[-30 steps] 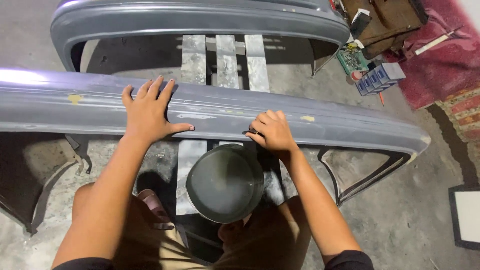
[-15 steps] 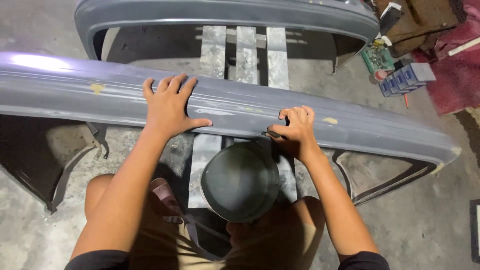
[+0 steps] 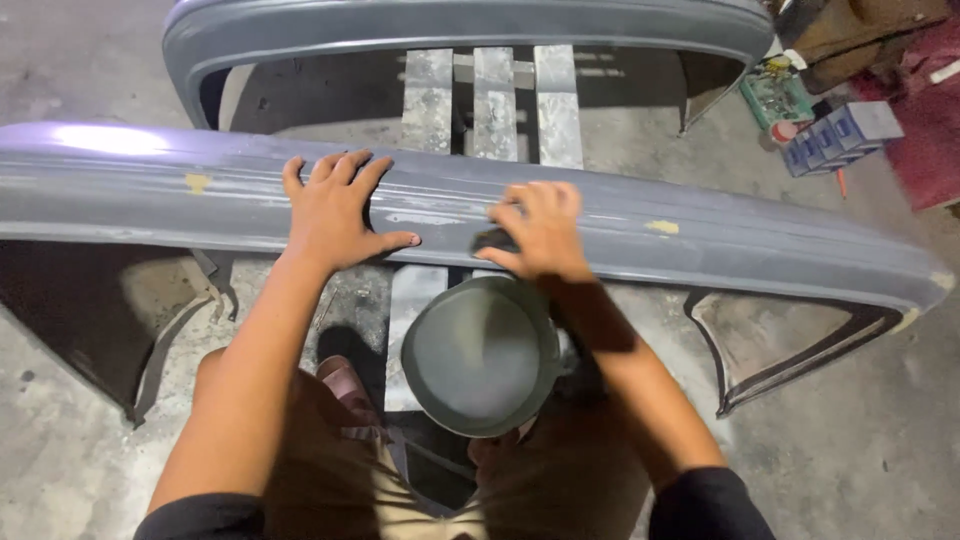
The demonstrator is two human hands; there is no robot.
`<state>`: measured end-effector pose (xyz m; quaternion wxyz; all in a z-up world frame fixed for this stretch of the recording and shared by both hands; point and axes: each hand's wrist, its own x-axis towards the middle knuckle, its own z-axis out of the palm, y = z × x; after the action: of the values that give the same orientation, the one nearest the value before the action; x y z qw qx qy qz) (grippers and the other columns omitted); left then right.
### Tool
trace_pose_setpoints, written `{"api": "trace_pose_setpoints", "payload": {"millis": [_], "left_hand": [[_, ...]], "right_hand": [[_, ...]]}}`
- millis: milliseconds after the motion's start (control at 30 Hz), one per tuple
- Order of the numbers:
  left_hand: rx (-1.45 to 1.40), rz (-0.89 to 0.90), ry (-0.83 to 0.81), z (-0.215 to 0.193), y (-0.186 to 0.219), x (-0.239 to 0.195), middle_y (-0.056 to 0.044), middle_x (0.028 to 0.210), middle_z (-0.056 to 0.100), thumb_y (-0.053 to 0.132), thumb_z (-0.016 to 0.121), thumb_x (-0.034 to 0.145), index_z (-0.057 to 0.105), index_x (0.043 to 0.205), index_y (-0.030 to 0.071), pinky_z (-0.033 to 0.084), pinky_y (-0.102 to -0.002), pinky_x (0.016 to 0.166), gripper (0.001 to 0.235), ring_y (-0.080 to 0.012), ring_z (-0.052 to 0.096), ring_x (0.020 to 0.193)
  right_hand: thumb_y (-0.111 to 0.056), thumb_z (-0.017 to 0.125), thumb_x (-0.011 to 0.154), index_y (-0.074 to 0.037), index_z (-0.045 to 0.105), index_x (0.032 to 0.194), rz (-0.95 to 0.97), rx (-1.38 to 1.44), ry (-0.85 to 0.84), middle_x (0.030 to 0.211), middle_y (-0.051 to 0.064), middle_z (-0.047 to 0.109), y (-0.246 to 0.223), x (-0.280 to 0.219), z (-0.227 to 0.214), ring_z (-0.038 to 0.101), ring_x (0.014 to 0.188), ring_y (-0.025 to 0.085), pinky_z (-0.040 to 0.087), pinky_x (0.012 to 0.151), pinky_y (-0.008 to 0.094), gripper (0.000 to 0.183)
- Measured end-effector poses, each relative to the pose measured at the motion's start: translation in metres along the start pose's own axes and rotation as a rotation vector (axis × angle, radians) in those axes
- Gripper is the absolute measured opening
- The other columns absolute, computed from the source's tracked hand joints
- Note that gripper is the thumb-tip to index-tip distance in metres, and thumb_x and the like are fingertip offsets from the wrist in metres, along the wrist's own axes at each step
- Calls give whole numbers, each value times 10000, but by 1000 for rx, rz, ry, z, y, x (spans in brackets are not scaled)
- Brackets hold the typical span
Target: The person sands a gray car bumper using a sanding block and water. They repeatedly dip the sanding block into a bucket of water and rub it along the bumper's surface to smooth it.
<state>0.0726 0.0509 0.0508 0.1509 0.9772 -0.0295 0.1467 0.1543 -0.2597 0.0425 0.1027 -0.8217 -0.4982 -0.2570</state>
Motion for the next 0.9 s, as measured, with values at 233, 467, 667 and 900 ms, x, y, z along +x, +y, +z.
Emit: {"api": "trace_pose_setpoints", "payload": {"millis": [233,467,667,900], "left_hand": [[27,3,19,2,2,-3,-92,1410,608,867,715,655,603,1445,219,196,-669,1093,1028,-327,515,1336],[8,32,48,4,-1,-5,-111,1384,601,836,730,669,596,1430,208,199,-695,1078,995,-337,510,1322],[5,-15,-17,-5,3,-4,-84,1431,595,826,732,677,587,1452,232,176,-663,1114,987,-317,494,1360],[25,1,58,3,3,-7,-79,1385,618,847,745,651,612,1415,225,194,-656,1103,994,-314,511,1333]], "right_hand": [[-628,917,706,-197,625,1146,256,-166,120,1304,97,532,41,-76,-34,459,1266,365,124,1156,630,682],[-607,868,797,-197,680,1162,38,88,171,1451,170,513,-8,1,14,352,1441,435,-26,1121,765,580],[-678,791,836,-237,655,1194,38,23,81,1528,156,470,0,-7,12,319,1478,409,-90,1146,737,585],[-535,912,728,-172,613,1232,246,-83,4,1514,211,465,52,-79,-49,334,1453,477,-4,1134,761,689]]}}
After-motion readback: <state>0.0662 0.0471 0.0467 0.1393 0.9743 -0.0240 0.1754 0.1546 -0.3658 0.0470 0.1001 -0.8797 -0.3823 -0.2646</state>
